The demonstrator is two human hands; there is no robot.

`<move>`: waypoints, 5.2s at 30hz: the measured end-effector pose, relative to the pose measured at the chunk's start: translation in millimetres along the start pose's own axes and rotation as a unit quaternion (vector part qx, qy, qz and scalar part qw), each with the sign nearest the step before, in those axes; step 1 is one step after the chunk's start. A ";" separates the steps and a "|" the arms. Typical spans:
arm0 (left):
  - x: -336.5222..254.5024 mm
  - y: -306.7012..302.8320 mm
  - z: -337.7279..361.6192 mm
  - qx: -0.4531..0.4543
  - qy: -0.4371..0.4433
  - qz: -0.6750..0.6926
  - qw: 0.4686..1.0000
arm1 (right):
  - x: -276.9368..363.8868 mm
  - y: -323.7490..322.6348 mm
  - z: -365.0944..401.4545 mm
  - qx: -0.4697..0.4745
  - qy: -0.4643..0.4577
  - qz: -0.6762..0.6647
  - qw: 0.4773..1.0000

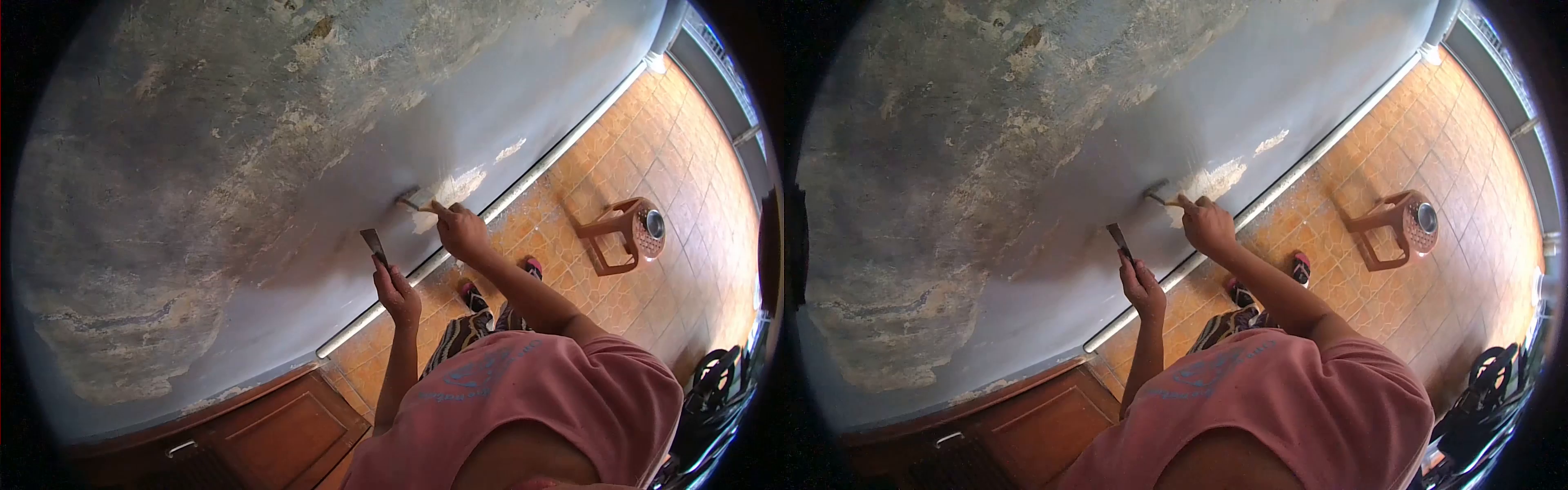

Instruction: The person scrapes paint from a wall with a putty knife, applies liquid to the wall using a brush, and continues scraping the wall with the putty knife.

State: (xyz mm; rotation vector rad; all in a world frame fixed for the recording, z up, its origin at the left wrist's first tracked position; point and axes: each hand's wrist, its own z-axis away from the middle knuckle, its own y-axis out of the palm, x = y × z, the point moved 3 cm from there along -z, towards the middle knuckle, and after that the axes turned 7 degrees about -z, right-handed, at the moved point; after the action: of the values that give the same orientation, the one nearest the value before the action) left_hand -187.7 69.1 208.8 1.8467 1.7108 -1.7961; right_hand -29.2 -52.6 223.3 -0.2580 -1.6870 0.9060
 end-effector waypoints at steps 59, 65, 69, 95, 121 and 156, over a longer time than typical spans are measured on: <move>-23.0 -36.6 -15.8 -0.122 0.073 -0.224 0.964 | 121.9 -153.0 3.0 -0.179 -0.197 -0.130 0.955; -12.1 -26.4 -25.8 -0.085 0.014 -0.229 0.970 | 63.1 -30.8 12.4 -0.018 -0.125 0.050 0.991; -5.6 -19.8 -20.1 -0.057 0.035 -0.214 0.974 | -22.9 51.2 7.2 0.157 0.000 0.130 0.979; -24.7 -3.7 -22.8 -0.022 0.089 -0.172 0.981 | -149.6 18.7 -46.4 -0.019 0.068 0.050 0.996; -28.6 -11.2 -24.1 -0.048 0.105 -0.160 0.980 | -111.9 -53.9 -62.2 -0.081 0.067 0.035 0.994; -15.3 -36.1 -19.1 -0.104 0.064 -0.145 0.982 | 45.4 -62.5 -13.0 -0.188 -0.123 -0.021 0.974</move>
State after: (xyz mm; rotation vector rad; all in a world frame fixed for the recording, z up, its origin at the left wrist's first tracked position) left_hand -195.5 86.3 248.1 1.7346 2.2196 -1.5333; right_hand -14.8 -62.3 299.7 -0.3748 -2.0851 0.5976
